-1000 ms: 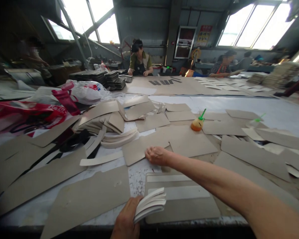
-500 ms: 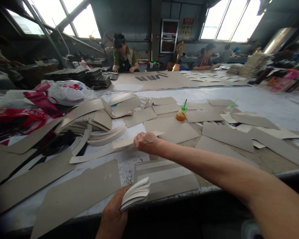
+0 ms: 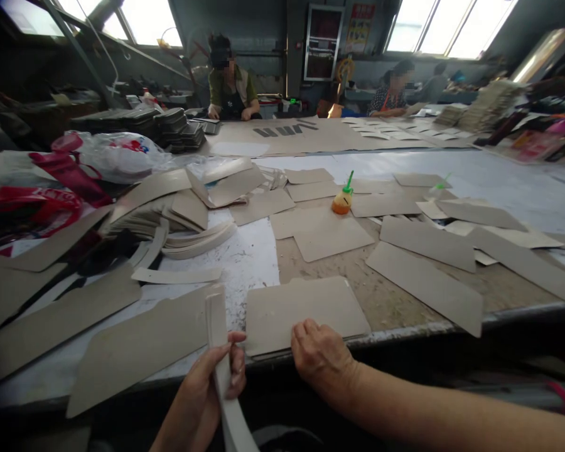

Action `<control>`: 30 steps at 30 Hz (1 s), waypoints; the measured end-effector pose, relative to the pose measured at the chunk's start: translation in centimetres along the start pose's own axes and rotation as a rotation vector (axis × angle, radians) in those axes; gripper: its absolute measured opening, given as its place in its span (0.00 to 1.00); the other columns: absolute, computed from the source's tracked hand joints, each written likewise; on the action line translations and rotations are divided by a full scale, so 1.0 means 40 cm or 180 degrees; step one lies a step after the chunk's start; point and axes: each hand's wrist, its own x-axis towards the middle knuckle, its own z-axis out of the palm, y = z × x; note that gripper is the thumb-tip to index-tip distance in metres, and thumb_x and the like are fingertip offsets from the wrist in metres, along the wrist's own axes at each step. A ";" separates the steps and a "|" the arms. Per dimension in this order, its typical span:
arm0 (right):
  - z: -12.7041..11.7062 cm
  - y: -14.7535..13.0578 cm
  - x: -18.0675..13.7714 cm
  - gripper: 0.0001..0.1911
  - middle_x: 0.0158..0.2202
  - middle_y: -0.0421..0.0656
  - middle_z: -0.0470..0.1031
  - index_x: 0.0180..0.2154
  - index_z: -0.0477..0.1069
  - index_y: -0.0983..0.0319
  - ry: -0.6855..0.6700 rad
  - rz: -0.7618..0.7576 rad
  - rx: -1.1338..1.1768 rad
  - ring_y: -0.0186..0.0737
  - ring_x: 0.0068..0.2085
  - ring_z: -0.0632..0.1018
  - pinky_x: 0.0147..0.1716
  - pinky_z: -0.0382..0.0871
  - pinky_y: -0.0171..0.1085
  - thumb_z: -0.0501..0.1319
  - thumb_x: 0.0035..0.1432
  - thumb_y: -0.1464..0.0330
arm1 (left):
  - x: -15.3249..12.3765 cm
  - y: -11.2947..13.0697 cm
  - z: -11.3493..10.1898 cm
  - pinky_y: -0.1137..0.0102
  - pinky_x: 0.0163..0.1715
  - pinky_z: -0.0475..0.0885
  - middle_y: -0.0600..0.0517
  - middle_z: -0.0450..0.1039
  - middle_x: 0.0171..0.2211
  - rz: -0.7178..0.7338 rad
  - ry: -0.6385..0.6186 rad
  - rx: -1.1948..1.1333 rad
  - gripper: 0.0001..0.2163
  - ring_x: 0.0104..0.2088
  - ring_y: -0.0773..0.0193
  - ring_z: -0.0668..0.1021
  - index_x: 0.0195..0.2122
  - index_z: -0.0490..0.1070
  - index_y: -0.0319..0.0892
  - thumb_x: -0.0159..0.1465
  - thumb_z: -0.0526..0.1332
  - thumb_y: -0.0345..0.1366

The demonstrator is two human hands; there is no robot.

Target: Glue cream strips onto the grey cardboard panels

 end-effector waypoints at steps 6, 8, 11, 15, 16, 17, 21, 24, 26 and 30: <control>-0.110 0.020 0.080 0.08 0.32 0.44 0.74 0.34 0.72 0.62 -0.0283 0.0637 0.1969 0.40 0.35 0.74 0.33 0.66 0.35 0.55 0.60 0.66 | 0.006 -0.007 0.026 0.75 0.21 0.58 0.56 0.66 0.23 0.0012 -0.0151 0.0241 0.13 0.19 0.74 0.64 0.35 0.68 0.38 0.60 0.59 0.44; -0.129 0.012 0.121 0.09 0.34 0.43 0.74 0.35 0.72 0.61 -0.0144 0.0953 0.2827 0.37 0.36 0.74 0.36 0.65 0.34 0.56 0.60 0.65 | 0.012 -0.014 0.034 0.76 0.20 0.58 0.56 0.66 0.21 0.0091 -0.0193 0.0436 0.14 0.18 0.75 0.64 0.30 0.68 0.37 0.58 0.60 0.46; -0.122 -0.008 0.171 0.08 0.27 0.39 0.73 0.33 0.70 0.62 -0.0299 0.1483 0.3957 0.34 0.28 0.74 0.31 0.66 0.32 0.59 0.57 0.63 | 0.020 -0.029 0.038 0.76 0.18 0.59 0.55 0.67 0.18 0.0154 -0.0135 0.0742 0.17 0.17 0.74 0.66 0.26 0.67 0.37 0.57 0.61 0.49; -0.088 -0.027 0.184 0.09 0.17 0.33 0.66 0.31 0.65 0.61 -0.0705 0.1890 0.5281 0.30 0.16 0.70 0.20 0.64 0.30 0.59 0.56 0.63 | 0.026 -0.050 0.027 0.75 0.18 0.63 0.53 0.71 0.19 0.0149 0.0134 0.1001 0.19 0.17 0.70 0.70 0.30 0.67 0.38 0.53 0.63 0.52; -0.082 -0.029 0.179 0.09 0.17 0.33 0.66 0.31 0.64 0.61 -0.0759 0.1904 0.5532 0.31 0.16 0.70 0.18 0.63 0.30 0.59 0.56 0.62 | 0.027 -0.054 0.025 0.74 0.18 0.64 0.54 0.71 0.19 0.0156 0.0154 0.1031 0.20 0.17 0.70 0.70 0.30 0.67 0.38 0.52 0.63 0.53; -0.078 -0.029 0.173 0.10 0.16 0.33 0.66 0.32 0.64 0.61 -0.0816 0.1891 0.5721 0.32 0.16 0.70 0.17 0.63 0.30 0.59 0.55 0.61 | 0.028 -0.059 0.023 0.74 0.17 0.63 0.54 0.71 0.18 0.0143 0.0154 0.1052 0.21 0.16 0.70 0.70 0.29 0.67 0.38 0.51 0.64 0.54; -0.080 -0.027 0.156 0.11 0.16 0.33 0.66 0.30 0.64 0.62 -0.0943 0.1887 0.5537 0.32 0.17 0.71 0.17 0.63 0.29 0.58 0.55 0.61 | 0.031 -0.072 0.027 0.75 0.16 0.62 0.54 0.70 0.17 0.0136 0.0149 0.1046 0.22 0.15 0.70 0.69 0.30 0.67 0.38 0.51 0.63 0.55; -0.088 -0.031 0.153 0.11 0.16 0.33 0.65 0.30 0.62 0.61 -0.0976 0.2007 0.5368 0.32 0.16 0.71 0.15 0.62 0.28 0.58 0.55 0.61 | 0.028 -0.075 0.036 0.75 0.16 0.63 0.54 0.69 0.17 0.0266 0.0177 0.1008 0.21 0.15 0.70 0.69 0.32 0.68 0.38 0.53 0.63 0.54; -0.092 -0.034 0.150 0.11 0.15 0.31 0.63 0.32 0.60 0.60 -0.1015 0.2064 0.5687 0.33 0.15 0.69 0.13 0.61 0.29 0.56 0.57 0.59 | 0.024 -0.073 0.039 0.74 0.17 0.65 0.54 0.70 0.18 0.0229 0.0161 0.1003 0.21 0.16 0.69 0.69 0.33 0.69 0.38 0.53 0.63 0.53; -0.093 -0.033 0.132 0.11 0.26 0.38 0.70 0.34 0.62 0.60 -0.0201 0.2386 0.5346 0.34 0.25 0.74 0.23 0.68 0.33 0.56 0.57 0.59 | 0.011 -0.068 0.037 0.70 0.23 0.70 0.53 0.72 0.21 0.0037 0.0051 0.0990 0.24 0.22 0.64 0.74 0.41 0.69 0.39 0.50 0.65 0.52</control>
